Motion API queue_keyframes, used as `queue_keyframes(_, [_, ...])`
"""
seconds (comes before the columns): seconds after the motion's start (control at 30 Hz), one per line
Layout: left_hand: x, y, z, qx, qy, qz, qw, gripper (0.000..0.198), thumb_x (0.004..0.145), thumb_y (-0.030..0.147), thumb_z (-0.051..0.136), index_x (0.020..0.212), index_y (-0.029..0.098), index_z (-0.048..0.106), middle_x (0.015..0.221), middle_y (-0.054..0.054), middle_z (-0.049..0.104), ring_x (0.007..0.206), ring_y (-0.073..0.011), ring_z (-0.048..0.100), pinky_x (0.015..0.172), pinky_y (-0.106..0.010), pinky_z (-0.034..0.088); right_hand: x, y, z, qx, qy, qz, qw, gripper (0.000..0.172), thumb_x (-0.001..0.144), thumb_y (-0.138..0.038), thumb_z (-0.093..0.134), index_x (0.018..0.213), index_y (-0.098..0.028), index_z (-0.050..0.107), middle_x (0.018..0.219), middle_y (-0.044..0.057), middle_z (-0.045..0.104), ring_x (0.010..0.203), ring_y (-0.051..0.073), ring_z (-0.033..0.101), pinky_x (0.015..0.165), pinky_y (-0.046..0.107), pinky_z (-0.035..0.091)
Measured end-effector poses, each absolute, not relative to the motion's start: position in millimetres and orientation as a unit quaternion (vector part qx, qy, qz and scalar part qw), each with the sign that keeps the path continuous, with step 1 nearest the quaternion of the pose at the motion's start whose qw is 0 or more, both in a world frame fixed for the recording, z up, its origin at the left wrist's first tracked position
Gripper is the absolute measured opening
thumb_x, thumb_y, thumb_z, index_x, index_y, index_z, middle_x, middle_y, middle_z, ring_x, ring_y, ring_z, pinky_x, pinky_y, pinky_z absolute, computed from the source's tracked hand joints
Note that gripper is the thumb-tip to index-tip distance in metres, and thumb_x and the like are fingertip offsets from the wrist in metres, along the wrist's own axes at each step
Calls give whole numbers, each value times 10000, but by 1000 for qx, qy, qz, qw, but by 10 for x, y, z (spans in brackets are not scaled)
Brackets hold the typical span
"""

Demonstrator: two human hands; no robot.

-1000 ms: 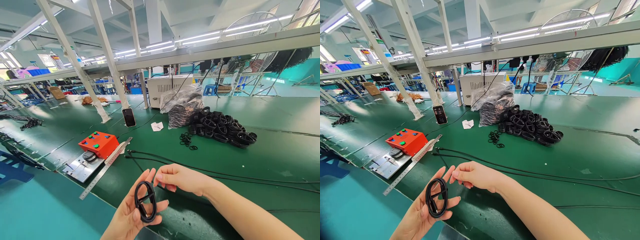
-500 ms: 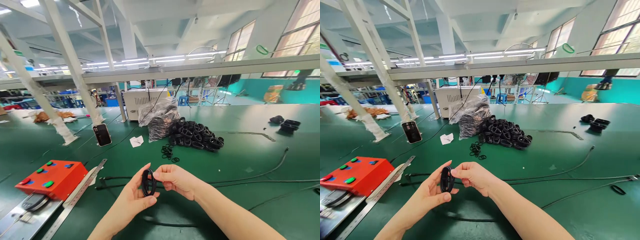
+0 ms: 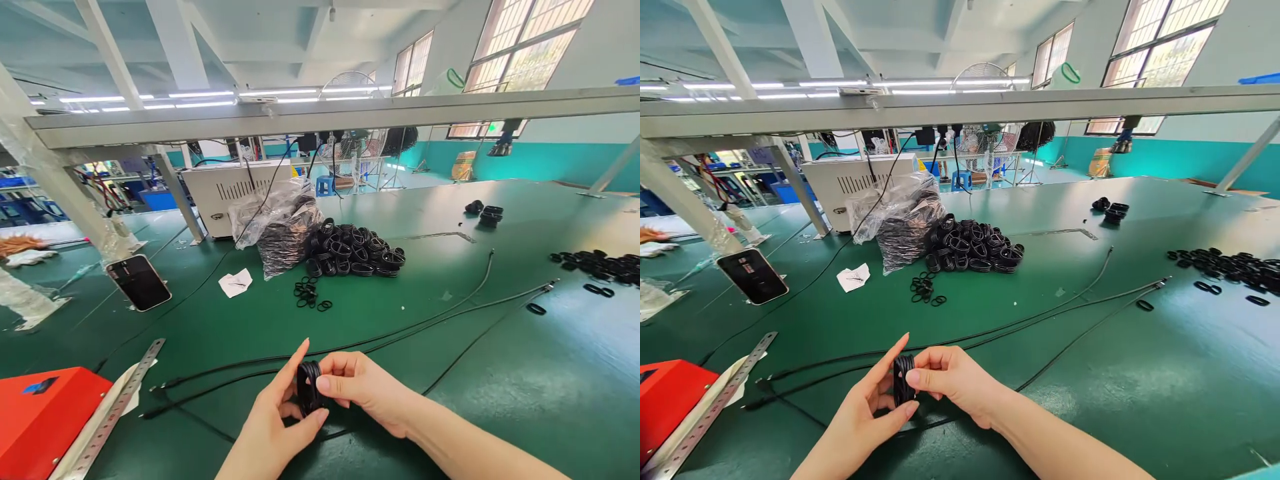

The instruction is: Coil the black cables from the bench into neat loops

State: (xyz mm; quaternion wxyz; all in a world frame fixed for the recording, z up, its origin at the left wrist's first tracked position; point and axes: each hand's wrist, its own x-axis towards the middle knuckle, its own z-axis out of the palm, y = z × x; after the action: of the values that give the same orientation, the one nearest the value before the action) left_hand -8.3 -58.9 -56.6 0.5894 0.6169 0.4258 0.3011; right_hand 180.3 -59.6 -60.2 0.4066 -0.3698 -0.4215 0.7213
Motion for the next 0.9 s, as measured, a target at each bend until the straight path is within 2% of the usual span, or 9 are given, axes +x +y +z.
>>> queue_keyframes(0.07, [-71,-573,-595,622,425,301,585,808,788,183,681,1484,340,301,1037,-6,709,748,-140,639,750,-289,541,1788,-598,-640,-382,-411,715,417,393,637,-477,824,784,-155,654,701,-21,558,551,70,354,537,239,239])
queue_keyframes(0.3, [-27,-518,-755,630,445,332,543,668,774,233,702,1396,307,470,1144,-31,694,857,-175,663,779,-285,559,1702,-638,-693,-469,-375,655,458,366,613,-459,834,710,-173,627,664,-32,548,529,76,337,520,254,222])
queue_keyframes(0.43, [-12,-521,-796,612,450,346,551,650,746,244,730,1359,300,523,1117,-32,705,869,-187,668,740,-268,559,1679,-664,-685,-471,-387,643,464,366,624,-472,821,624,-174,609,595,-53,479,511,73,300,524,265,215])
queue_keyframes(0.53, [-6,-533,-815,589,446,355,573,649,719,226,753,1334,291,555,1049,-18,723,809,-165,659,697,-241,542,1703,-656,-683,-465,-427,629,454,387,655,-487,799,574,-171,591,581,-59,437,510,74,311,530,268,216])
queue_keyframes(0.63, [-9,-532,-830,563,437,331,619,678,728,215,758,1361,283,525,939,2,739,637,-104,613,638,-223,510,1733,-642,-699,-465,-464,620,429,444,676,-524,775,534,-171,547,555,-58,422,511,80,314,529,268,211])
queue_keyframes(0.7, [-10,-522,-831,548,420,325,646,697,734,220,763,1378,282,502,934,-2,744,597,-93,600,612,-220,493,1742,-638,-708,-458,-475,625,417,469,691,-558,753,542,-176,525,520,-63,397,503,84,303,519,263,196])
queue_keyframes(0.8, [-6,-503,-812,531,383,352,669,693,716,225,788,1354,285,525,1070,-46,733,829,-177,675,727,-264,523,1742,-633,-703,-440,-470,633,430,479,764,-626,652,623,-177,560,539,-52,430,496,87,312,509,255,205])
queue_keyframes(0.9, [-15,-486,-781,521,360,372,679,704,714,223,797,1354,302,513,1196,-88,694,1030,-254,663,884,-354,514,1750,-612,-695,-449,-443,607,483,466,811,-636,584,769,-175,630,666,-23,520,506,84,353,524,254,256])
